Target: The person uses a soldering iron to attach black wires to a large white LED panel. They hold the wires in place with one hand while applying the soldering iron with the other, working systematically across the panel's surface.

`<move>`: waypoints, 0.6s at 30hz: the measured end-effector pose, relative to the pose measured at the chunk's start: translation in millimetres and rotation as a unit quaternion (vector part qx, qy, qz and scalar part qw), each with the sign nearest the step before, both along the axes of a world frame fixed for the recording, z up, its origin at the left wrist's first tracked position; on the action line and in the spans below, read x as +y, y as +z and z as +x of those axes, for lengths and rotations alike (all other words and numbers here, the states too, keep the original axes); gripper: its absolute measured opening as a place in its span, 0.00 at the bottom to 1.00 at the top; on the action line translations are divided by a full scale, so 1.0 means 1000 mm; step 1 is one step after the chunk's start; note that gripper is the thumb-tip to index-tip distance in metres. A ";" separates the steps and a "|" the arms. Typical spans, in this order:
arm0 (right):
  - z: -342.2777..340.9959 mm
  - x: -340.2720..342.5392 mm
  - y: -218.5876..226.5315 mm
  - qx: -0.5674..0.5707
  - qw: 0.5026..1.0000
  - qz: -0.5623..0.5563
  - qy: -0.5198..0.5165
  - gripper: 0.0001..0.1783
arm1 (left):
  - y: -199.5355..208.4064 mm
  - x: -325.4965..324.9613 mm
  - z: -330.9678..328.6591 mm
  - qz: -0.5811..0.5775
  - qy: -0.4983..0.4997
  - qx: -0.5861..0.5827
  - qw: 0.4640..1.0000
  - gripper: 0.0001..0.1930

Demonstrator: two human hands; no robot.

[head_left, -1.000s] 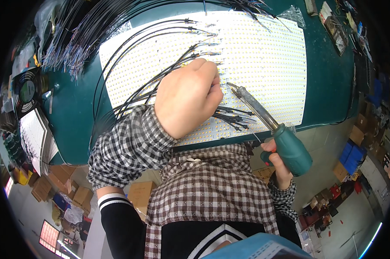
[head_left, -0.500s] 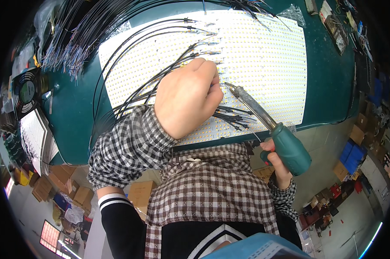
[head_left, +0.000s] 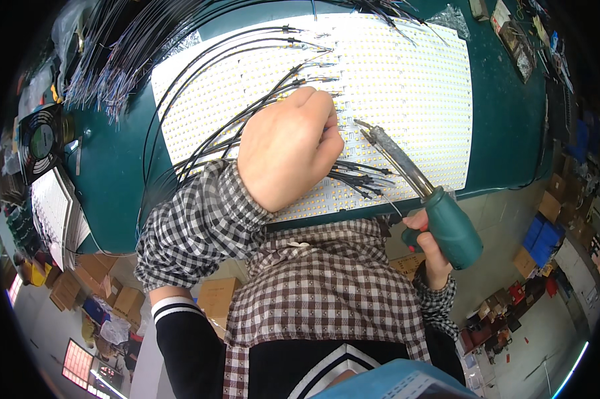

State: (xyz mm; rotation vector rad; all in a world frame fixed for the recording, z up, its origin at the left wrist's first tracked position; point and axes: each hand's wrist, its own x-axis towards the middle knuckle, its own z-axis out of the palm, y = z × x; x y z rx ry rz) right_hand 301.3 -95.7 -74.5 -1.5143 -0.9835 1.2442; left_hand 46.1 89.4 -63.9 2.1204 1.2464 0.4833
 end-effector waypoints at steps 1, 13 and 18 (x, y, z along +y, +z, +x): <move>-0.001 0.000 0.001 0.002 1.000 0.001 -0.003 0.35 | 0.001 0.000 0.000 0.001 0.000 0.001 1.000 0.04; 0.003 0.000 0.006 -0.006 0.999 0.008 0.046 0.31 | 0.007 -0.012 -0.001 0.053 -0.016 0.072 0.996 0.07; 0.006 0.005 0.001 0.085 0.996 0.037 0.012 0.37 | 0.013 -0.027 -0.013 0.188 -0.083 0.053 0.977 0.10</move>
